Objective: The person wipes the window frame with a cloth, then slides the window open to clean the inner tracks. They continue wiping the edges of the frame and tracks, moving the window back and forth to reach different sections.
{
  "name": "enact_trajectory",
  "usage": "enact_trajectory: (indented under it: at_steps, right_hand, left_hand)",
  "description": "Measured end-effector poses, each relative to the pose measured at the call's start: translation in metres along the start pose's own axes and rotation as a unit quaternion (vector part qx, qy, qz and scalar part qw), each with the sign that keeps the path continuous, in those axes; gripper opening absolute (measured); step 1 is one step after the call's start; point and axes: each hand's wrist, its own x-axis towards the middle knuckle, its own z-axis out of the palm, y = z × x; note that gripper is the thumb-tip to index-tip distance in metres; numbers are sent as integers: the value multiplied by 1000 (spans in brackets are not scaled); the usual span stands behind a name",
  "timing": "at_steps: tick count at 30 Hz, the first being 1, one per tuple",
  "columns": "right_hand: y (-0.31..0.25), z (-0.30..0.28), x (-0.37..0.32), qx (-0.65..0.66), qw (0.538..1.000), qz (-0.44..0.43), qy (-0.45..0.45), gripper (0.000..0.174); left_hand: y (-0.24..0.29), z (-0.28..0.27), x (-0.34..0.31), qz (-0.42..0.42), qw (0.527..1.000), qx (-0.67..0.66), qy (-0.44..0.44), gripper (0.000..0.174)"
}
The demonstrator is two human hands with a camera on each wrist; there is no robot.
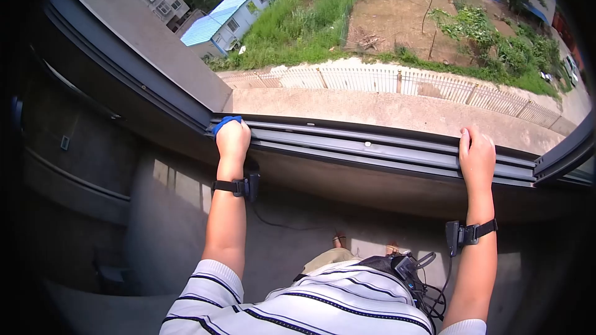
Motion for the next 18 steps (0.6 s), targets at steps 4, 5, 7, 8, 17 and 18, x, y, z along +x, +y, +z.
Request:
enact_trajectory:
  at_steps: [4,5,7,8,17,18]
  right_hand:
    - [1,-1,0,-7,999,10,-31,18]
    - [1,0,0,-3,1000,1,-20,17]
    - [-1,1,0,5,1000,-10,-9,16]
    - [-1,0,0,2,1000,-7,-12,16]
    - [4,3,0,3,999,-34,9,17]
    - [4,2,0,1,999,-35,3,18]
  left_hand:
    - [75,-55,-21,79,991,-97,50,22]
    - [93,-61,-29,104,987,-109,62,23]
    - [128,-70,-45,135,977,-156,60,24]
    - [146,-73,-53,141,971,-190,46,24]
    - [286,-126,-95,214,891,-399,-35,23]
    - [306,-130,-101,222,878,-422,-41,23]
